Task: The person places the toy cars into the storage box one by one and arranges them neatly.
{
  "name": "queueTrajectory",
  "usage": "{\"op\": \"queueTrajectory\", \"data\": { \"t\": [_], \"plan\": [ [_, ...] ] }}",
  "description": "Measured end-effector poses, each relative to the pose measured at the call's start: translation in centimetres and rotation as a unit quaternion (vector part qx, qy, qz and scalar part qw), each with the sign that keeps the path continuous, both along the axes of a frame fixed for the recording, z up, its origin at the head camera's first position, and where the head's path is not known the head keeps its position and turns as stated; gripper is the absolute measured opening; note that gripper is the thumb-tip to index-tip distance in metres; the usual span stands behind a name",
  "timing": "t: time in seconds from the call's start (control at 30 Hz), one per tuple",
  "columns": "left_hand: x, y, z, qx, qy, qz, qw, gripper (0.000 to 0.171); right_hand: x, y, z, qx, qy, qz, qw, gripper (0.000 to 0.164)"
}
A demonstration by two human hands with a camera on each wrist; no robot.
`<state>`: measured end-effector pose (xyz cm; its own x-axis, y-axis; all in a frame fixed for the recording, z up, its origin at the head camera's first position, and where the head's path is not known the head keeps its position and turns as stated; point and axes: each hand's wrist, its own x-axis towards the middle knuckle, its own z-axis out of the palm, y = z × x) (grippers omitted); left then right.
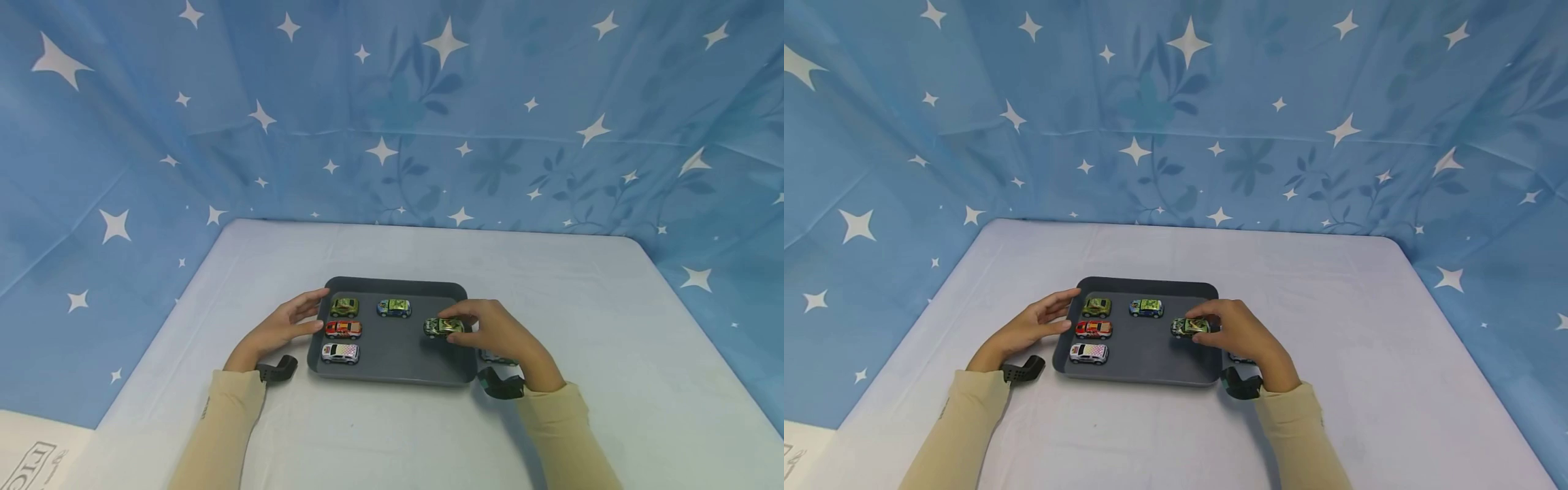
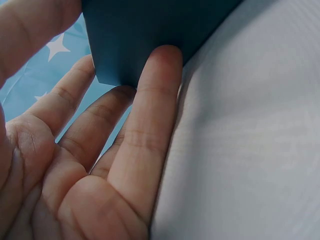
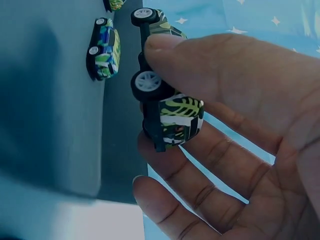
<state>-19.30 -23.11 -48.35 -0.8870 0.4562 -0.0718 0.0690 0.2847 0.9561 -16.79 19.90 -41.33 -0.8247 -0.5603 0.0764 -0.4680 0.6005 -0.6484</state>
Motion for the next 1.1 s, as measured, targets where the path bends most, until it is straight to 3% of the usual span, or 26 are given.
{"op": "queueTrajectory", "data": {
  "t": [0.43,1.1],
  "plan": [
    [-0.1,-0.2,-0.1,-0.001,0.003,-0.002,1.0000,0.078,-0.5,-1.9,-0.3,-0.009,-0.019,0.003,1.000,0.034],
    [-0.2,-0.1,0.1,-0.004,0.003,-0.010,0.9999,0.080,-1.0,-4.3,-1.2,-0.012,-0.005,0.013,1.000,0.031]
  ]
}}
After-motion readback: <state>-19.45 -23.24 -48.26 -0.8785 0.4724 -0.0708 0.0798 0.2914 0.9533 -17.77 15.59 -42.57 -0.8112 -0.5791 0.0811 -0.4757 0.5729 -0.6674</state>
